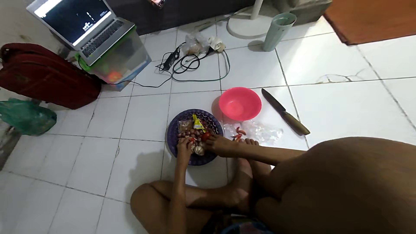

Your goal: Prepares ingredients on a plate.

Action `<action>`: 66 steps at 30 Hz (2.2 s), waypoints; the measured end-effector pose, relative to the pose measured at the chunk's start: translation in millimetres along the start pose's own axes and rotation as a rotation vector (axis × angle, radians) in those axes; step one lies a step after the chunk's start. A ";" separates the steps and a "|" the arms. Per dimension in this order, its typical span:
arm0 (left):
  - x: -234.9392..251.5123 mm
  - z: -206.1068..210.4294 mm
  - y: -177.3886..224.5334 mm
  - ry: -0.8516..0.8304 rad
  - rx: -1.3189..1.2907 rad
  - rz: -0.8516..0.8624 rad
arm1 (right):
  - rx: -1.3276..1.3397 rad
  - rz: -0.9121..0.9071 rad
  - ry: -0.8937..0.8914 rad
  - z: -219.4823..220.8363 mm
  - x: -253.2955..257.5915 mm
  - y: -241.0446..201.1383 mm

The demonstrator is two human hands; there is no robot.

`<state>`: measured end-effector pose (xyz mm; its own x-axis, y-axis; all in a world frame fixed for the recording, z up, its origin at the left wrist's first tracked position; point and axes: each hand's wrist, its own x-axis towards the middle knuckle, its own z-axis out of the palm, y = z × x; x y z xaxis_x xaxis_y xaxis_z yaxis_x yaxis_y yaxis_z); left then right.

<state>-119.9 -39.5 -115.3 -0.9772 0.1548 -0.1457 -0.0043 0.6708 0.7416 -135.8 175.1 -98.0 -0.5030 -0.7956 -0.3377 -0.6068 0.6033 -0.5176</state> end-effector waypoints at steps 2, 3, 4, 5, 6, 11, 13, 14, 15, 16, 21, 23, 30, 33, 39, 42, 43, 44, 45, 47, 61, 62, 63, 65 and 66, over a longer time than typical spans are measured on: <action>1.0 2.5 8.3 -0.028 0.023 -0.035 | -0.055 0.047 -0.017 5.2 6.9 -2.7; 1.0 4.0 12.6 -0.032 0.035 -0.049 | -0.076 0.065 -0.023 6.9 9.6 -4.5; 1.4 5.5 16.2 -0.029 0.050 -0.067 | -0.084 0.085 -0.038 7.2 11.6 -6.9; 2.4 6.3 19.6 -0.023 0.056 -0.090 | -0.080 0.105 -0.056 6.1 12.5 -9.3; 3.6 6.6 22.6 -0.024 0.060 -0.118 | -0.068 0.119 -0.073 4.3 12.4 -10.9; 7.9 8.5 42.7 -0.118 0.155 -0.266 | -0.039 0.109 -0.084 3.3 9.3 -6.8; 8.6 12.1 49.5 -0.138 0.209 -0.321 | -0.038 0.114 -0.105 3.2 9.5 -4.8; 8.6 14.0 50.5 -0.124 0.226 -0.323 | -0.039 0.118 -0.107 2.5 10.0 -4.0; 8.7 15.9 49.8 -0.108 0.237 -0.318 | -0.039 0.116 -0.099 2.4 10.5 -2.8; 8.4 17.3 48.3 -0.100 0.239 -0.317 | -0.025 0.114 -0.095 2.3 10.7 -2.1; 5.8 14.3 36.2 -0.113 0.182 -0.311 | 0.039 0.076 -0.079 3.7 12.7 5.7; 1.7 15.1 30.8 -0.075 0.170 -0.288 | 0.072 0.068 -0.055 6.8 10.0 7.0; -4.6 18.0 26.7 -0.012 0.103 -0.274 | 0.086 0.081 -0.094 6.0 6.5 2.7; -5.1 19.4 20.0 0.054 -0.027 -0.255 | 0.072 0.088 -0.122 6.2 11.2 2.7; -9.6 11.2 16.1 0.097 -0.340 -0.345 | 0.036 0.133 -0.241 -3.6 14.9 -8.4; -9.6 7.6 21.8 0.119 -0.411 -0.400 | 0.062 0.158 -0.277 -18.4 14.1 -10.1; -9.5 7.5 24.0 0.124 -0.429 -0.410 | 0.065 0.151 -0.269 -19.3 14.4 -7.9; -9.4 7.2 26.3 0.124 -0.454 -0.416 | 0.066 0.141 -0.234 -16.2 15.0 -4.3; -9.1 7.0 28.6 0.124 -0.476 -0.412 | 0.076 0.139 -0.199 -15.4 14.4 -2.7; -8.6 7.1 35.7 0.117 -0.504 -0.398 | 0.116 0.150 -0.157 -21.8 8.5 -5.4; -5.2 46.4 101.7 -0.018 -0.468 -0.432 | 0.237 0.228 0.069 -66.5 -64.3 34.8; -4.3 53.1 104.6 -0.013 -0.427 -0.400 | 0.246 0.276 0.111 -65.9 -71.3 49.7; -3.5 59.6 108.0 -0.020 -0.397 -0.363 | 0.255 0.316 0.145 -63.5 -78.1 63.5; -3.5 73.3 115.5 -0.048 -0.383 -0.249 | 0.280 0.379 0.173 -54.4 -89.4 85.1; -3.3 81.2 118.6 -0.061 -0.385 -0.185 | 0.294 0.406 0.179 -48.8 -93.3 91.3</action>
<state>-99.9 98.4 -80.0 -0.9382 0.1079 -0.3287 -0.2681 0.3737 0.8880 -174.3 307.1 -75.4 -0.7740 -0.4643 -0.4305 -0.1566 0.7992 -0.5803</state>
